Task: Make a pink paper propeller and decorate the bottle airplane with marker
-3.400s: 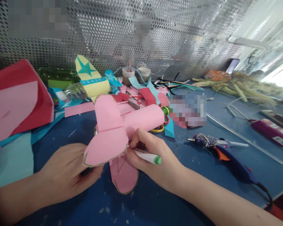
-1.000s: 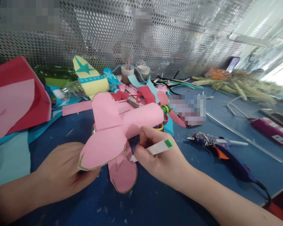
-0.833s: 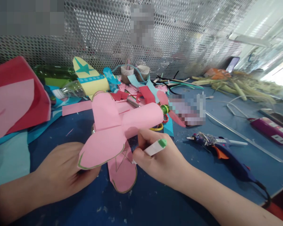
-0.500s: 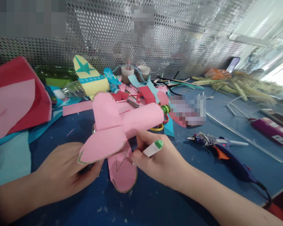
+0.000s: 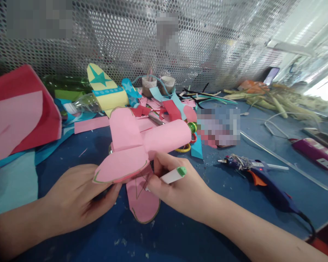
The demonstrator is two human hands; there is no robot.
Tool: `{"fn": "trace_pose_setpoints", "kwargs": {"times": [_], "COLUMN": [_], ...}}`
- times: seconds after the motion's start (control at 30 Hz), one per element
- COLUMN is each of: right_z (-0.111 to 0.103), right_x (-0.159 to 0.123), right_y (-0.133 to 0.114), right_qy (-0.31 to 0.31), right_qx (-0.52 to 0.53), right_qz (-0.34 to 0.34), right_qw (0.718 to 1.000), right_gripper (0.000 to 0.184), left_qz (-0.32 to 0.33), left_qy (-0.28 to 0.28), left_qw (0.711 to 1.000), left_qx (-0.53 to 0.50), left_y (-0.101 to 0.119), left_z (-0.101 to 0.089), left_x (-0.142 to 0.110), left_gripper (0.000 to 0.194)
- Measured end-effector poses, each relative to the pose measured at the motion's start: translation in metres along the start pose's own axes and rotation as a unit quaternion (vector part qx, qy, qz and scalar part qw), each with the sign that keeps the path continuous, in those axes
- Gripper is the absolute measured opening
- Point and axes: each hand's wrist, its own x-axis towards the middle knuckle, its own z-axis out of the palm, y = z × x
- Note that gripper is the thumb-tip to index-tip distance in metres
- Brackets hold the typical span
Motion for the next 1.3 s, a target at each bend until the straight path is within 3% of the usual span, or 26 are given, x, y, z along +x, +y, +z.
{"fn": "trace_pose_setpoints", "kwargs": {"times": [0.3,0.6,0.73,1.07,1.3], "right_z": [0.009,0.014,0.014,0.011,0.011], "right_x": [0.003,0.002,0.002,0.005,0.005], "right_y": [0.004,0.008,0.006,0.004,0.008], "right_qy": [-0.019,-0.025,-0.025,-0.013,-0.039], "right_qx": [0.069,0.051,0.059,0.049,0.086], "right_qz": [0.007,-0.013,-0.012,-0.013,-0.027], "right_qw": [0.997,0.998,0.998,0.999,0.995], "right_gripper": [0.017,0.002,0.006,0.004,0.011], "left_qz": [0.006,0.006,-0.001,-0.006,-0.033], "left_qy": [0.007,0.015,0.044,0.054,0.031], "left_qw": [1.0,1.0,0.999,0.998,0.999], "left_qx": [-0.023,-0.005,-0.011,-0.036,-0.026], "left_y": [0.0,0.0,0.002,0.0,0.001], "left_z": [-0.003,-0.003,-0.003,-0.002,-0.005], "left_x": [0.002,0.003,0.001,-0.002,0.0], "left_gripper": [0.015,0.012,0.014,0.026,0.014]}}
